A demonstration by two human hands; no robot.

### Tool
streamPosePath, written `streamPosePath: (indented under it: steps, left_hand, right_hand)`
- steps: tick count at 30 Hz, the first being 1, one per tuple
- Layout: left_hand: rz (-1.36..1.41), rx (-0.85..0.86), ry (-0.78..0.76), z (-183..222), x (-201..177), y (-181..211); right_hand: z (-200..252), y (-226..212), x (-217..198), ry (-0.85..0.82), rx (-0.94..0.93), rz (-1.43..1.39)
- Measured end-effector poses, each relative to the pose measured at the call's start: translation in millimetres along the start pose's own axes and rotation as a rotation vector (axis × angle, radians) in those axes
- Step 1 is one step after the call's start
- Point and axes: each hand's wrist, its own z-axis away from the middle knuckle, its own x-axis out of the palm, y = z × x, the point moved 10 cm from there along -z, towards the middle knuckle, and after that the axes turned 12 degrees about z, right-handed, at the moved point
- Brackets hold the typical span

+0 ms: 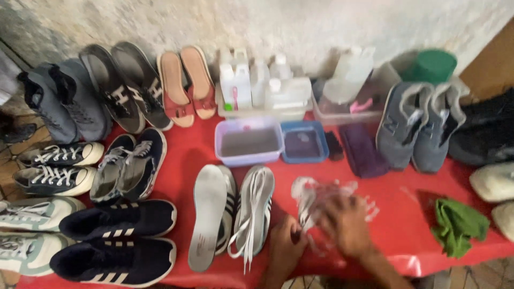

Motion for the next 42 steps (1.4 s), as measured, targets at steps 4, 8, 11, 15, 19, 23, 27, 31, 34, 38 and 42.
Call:
streamPosePath:
  steps: [4, 8, 11, 15, 19, 23, 27, 31, 34, 38, 42]
  left_hand:
    - [-0.048, -0.017, -0.021, 0.4, -2.3, 11.0]
    - [-0.052, -0.026, -0.034, 5.3, -0.3, 13.4]
    - [-0.073, -0.04, 0.004, 1.0, -0.6, 11.3]
    - [-0.168, -0.078, -0.014, 2.4, -0.3, 6.0]
    - [-0.092, -0.07, -0.028, -0.7, -0.5, 18.6]
    - [-0.062, -0.092, -0.039, -0.1, -2.1, 29.0]
    - [-0.044, -0.069, -0.017, -3.3, -3.5, 31.9]
    - [-0.025, -0.011, -0.012, -2.0, -1.6, 26.1]
    - [-0.094, -0.017, -0.022, -2.4, -0.3, 23.0]
    - [-0.054, -0.02, -0.021, -0.3, -3.1, 27.1]
    - [-0.021, 0.037, -0.004, -2.6, -1.4, 27.0]
  right_hand:
    - [1.9, 14.2, 3.2, -0.014, 0.234, 0.099]
    - [1.8, -18.1, -4.5, 0.007, -0.03, -0.04]
    - [-12.1, 16.4, -1.8, 0.041, 0.077, 0.05]
    - [3.3, -33.9, -4.0, -0.024, -0.102, -0.118]
    - [-16.6, 0.2, -21.1, 0.092, -0.014, -0.059]
    - [-0.4, -18.0, -7.7, -0.038, 0.01, -0.047]
    - [-9.4, 7.0, -17.4, 0.072, 0.061, -0.067]
    - [-16.3, 3.4, -32.0, 0.032, 0.114, 0.057]
    - [0.6, -16.0, -3.8, -0.092, -0.067, -0.11]
    - [-20.0, 1.2, -37.6, 0.105, 0.022, -0.043]
    - [12.8, -24.2, 13.6, -0.127, -0.061, -0.022]
